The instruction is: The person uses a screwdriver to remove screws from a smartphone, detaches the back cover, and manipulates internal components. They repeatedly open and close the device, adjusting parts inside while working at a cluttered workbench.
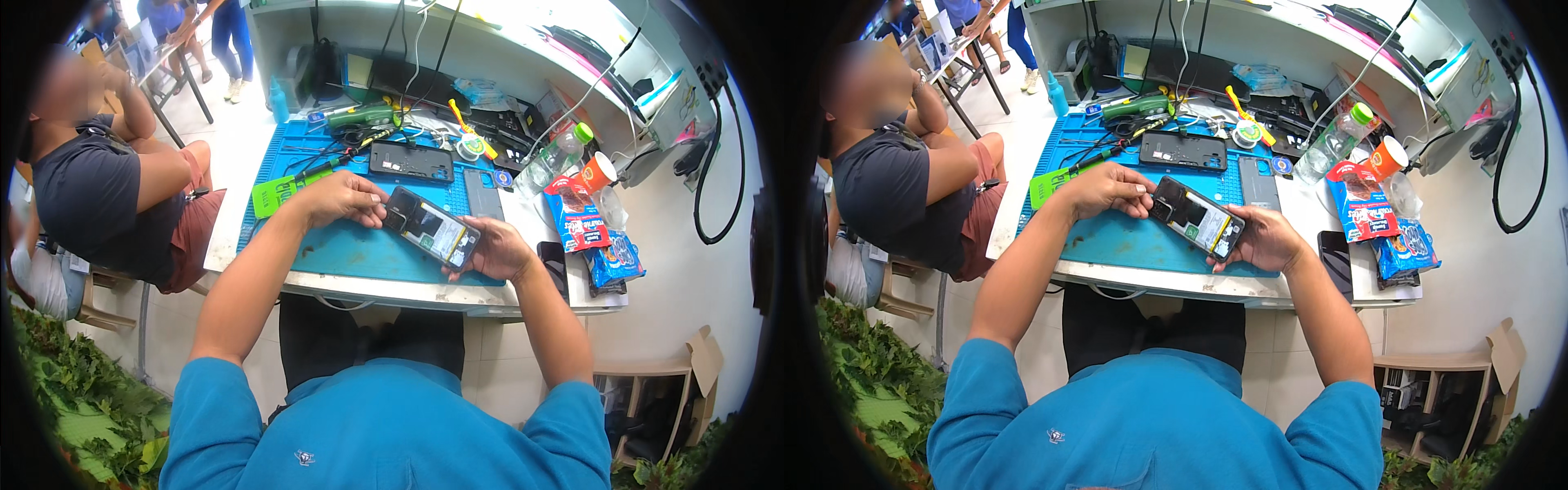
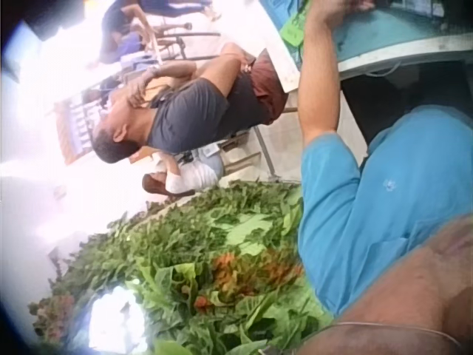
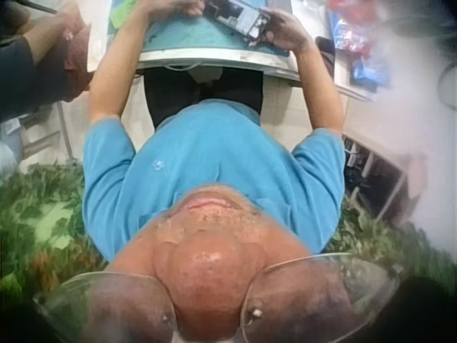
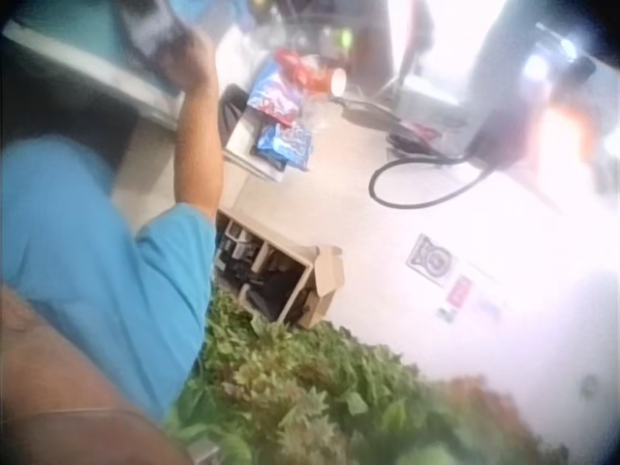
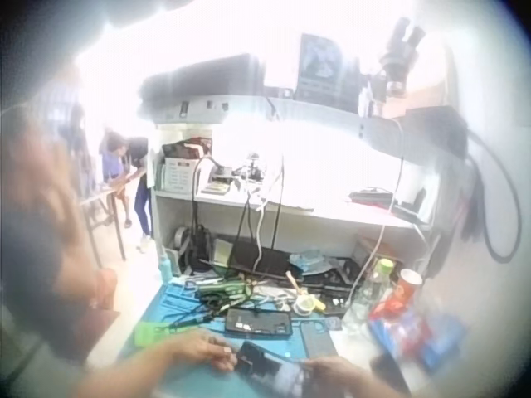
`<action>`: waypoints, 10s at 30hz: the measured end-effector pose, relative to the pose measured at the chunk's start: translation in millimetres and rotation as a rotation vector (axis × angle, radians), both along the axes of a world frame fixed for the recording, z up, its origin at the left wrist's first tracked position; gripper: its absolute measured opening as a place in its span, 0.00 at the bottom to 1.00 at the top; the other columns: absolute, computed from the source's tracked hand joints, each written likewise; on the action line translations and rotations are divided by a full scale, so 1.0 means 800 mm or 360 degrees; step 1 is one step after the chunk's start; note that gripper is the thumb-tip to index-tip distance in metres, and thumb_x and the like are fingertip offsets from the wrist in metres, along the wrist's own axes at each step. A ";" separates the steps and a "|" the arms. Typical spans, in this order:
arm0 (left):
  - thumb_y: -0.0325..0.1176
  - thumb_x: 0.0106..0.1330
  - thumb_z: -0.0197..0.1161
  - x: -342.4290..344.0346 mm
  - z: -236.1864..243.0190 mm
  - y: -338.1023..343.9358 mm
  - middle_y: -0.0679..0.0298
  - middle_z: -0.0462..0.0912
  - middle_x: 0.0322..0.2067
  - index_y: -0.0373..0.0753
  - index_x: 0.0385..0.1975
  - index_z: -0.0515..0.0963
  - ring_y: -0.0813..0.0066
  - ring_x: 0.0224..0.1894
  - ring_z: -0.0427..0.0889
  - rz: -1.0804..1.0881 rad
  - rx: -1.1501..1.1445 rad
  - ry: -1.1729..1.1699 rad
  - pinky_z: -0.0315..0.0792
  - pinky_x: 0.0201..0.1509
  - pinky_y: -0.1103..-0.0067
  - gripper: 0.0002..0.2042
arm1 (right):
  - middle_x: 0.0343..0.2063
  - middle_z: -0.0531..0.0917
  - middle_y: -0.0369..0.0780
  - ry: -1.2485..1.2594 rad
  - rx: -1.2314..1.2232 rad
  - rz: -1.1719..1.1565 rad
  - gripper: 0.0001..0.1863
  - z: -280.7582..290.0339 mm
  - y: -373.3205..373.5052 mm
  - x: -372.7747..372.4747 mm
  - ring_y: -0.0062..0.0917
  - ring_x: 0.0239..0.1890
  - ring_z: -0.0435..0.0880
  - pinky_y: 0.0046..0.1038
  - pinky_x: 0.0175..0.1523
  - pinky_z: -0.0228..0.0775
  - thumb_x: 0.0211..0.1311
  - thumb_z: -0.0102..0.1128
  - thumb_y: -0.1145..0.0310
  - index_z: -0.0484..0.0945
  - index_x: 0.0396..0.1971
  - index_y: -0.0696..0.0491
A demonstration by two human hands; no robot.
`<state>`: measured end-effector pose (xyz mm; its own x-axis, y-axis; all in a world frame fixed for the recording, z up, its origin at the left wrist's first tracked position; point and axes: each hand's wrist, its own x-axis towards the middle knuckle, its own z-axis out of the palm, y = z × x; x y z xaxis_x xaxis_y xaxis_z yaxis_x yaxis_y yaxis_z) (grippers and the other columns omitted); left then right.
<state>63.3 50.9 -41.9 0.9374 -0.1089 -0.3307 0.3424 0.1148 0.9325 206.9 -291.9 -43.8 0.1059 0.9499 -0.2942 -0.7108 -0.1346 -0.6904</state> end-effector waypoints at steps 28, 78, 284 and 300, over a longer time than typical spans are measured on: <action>0.28 0.80 0.60 -0.008 -0.001 -0.010 0.57 0.91 0.39 0.24 0.59 0.84 0.74 0.36 0.91 -0.0058 0.0348 -0.0219 0.86 0.41 0.79 0.15 | 0.55 0.87 0.60 0.0181 -0.0210 -0.0135 0.32 -0.002 0.000 0.006 0.59 0.46 0.92 0.52 0.43 0.89 0.85 0.36 0.55 0.70 0.74 0.62; 0.31 0.73 0.72 -0.009 -0.001 -0.027 0.61 0.91 0.31 0.28 0.43 0.90 0.78 0.29 0.91 0.0048 0.0700 -0.0381 0.84 0.31 0.79 0.10 | 0.43 0.90 0.59 0.0166 -0.0293 -0.0255 0.31 -0.003 0.002 0.001 0.53 0.33 0.92 0.43 0.28 0.83 0.82 0.40 0.51 0.76 0.65 0.62; 0.27 0.74 0.73 -0.036 0.056 -0.060 0.65 0.90 0.45 0.45 0.73 0.77 0.84 0.42 0.85 0.0455 0.0963 -0.0983 0.79 0.47 0.82 0.28 | 0.40 0.91 0.58 0.0239 -0.0195 -0.0148 0.58 0.004 0.002 -0.032 0.32 0.21 0.87 0.25 0.15 0.70 0.70 0.28 0.12 0.73 0.76 0.48; 0.26 0.74 0.73 -0.041 0.062 -0.061 0.60 0.91 0.49 0.44 0.78 0.69 0.74 0.49 0.91 0.0452 0.1476 -0.0564 0.83 0.59 0.75 0.33 | 0.42 0.90 0.60 0.0368 -0.0176 -0.0133 0.60 0.003 -0.001 -0.033 0.33 0.24 0.89 0.25 0.15 0.70 0.68 0.28 0.11 0.74 0.75 0.48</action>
<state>30.6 1.7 7.8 0.9487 0.2890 0.1284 0.1034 -0.6670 0.7378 180.2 -292.9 -41.4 0.1006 0.9013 -0.4214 -0.8598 -0.1343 -0.4926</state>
